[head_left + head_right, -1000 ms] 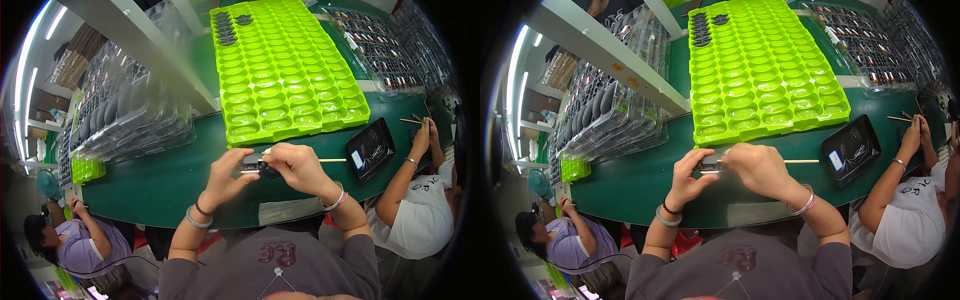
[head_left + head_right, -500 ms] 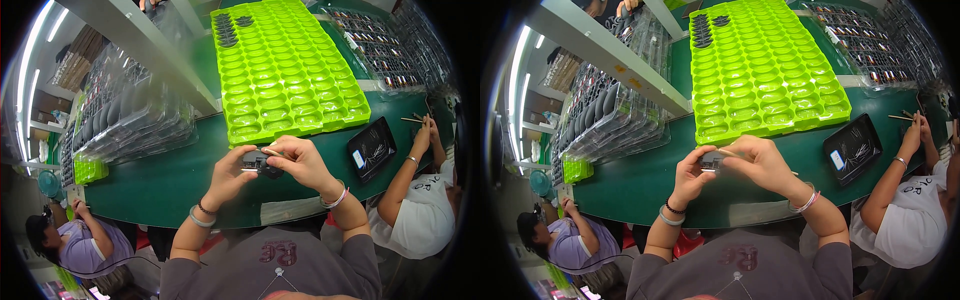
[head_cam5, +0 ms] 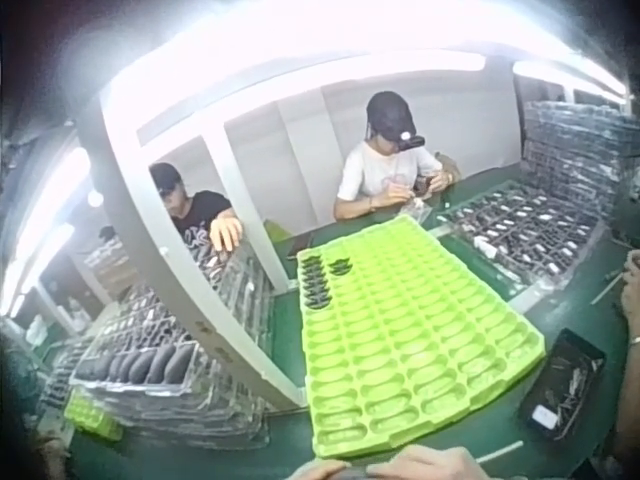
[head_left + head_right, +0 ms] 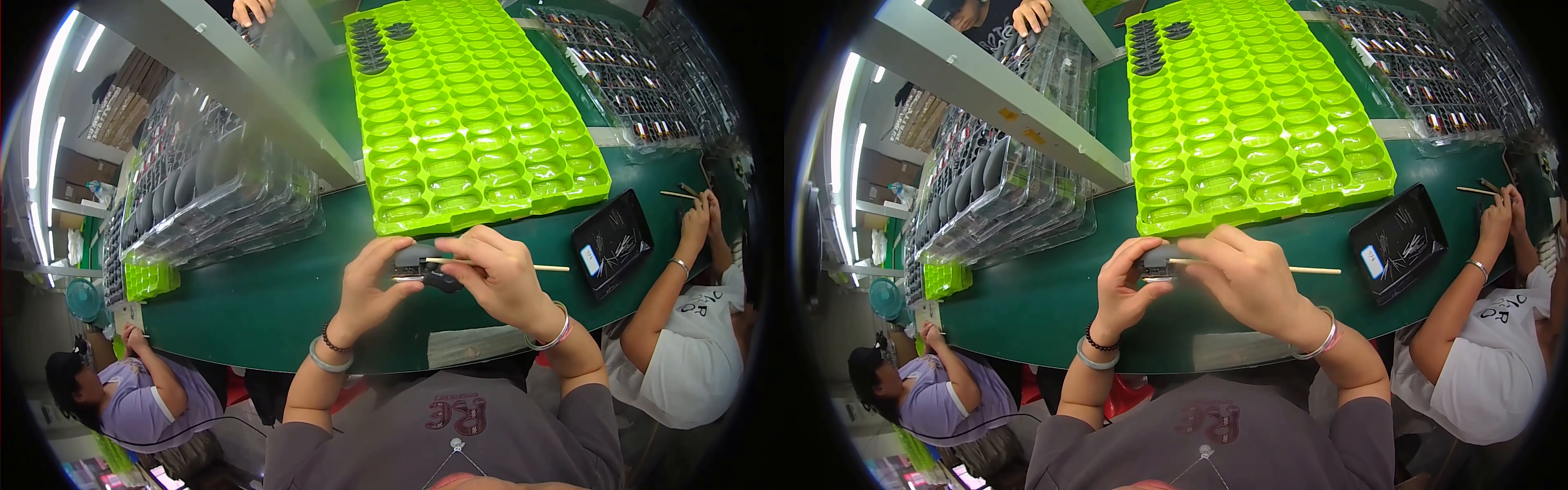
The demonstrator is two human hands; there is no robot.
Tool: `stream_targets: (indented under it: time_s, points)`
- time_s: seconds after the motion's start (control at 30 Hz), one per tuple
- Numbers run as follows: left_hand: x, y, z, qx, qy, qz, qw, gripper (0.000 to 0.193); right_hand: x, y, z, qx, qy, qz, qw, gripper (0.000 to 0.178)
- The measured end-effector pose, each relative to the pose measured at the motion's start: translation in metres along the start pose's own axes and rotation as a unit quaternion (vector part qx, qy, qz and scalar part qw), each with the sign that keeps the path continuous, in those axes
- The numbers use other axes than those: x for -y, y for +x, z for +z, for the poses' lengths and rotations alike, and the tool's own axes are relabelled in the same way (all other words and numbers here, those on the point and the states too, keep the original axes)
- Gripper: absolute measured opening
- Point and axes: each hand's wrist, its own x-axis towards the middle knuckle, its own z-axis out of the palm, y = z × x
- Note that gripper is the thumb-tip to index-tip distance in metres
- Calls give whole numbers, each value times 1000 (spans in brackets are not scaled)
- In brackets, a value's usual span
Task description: The person assembles small plastic or rubber components by hand, inserting small pins into plastic housings from a tray using a wooden pick.
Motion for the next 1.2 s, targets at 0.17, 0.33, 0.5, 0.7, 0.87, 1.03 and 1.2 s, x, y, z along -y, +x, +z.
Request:
stream_targets:
  time_s: [0.17, 0.33, 0.5, 0.7, 0.87, 1.03, 1.2]
  points:
    - [-6, 1, 1, -3, 68, 46, 997, 54, 0, 2, -8, 24, -81, -84, 993, 13]
    - [-5, 0, 0, -2, 92, 62, 994, 55, -1, 3, -3, 3, -79, -89, 993, 12]
    - [-7, 1, 0, 6, 109, 74, 991, 55, -1, 3, -6, 26, -87, -96, 991, 14]
    - [-8, 0, 2, 15, 114, 68, 991, 55, -6, 1, 1, -1, -94, -109, 990, 7]
    - [-9, -1, 3, 24, 100, 32, 994, 54, -7, 0, 3, 53, -70, -42, 995, 9]
    - [-16, 1, -1, 14, 131, 64, 989, 55, -10, 2, 4, 35, 11, -38, 999, 7]
    - [-48, -5, -12, -3, 115, 142, 983, 58, -8, 7, -22, -71, 274, 104, 954, 9]
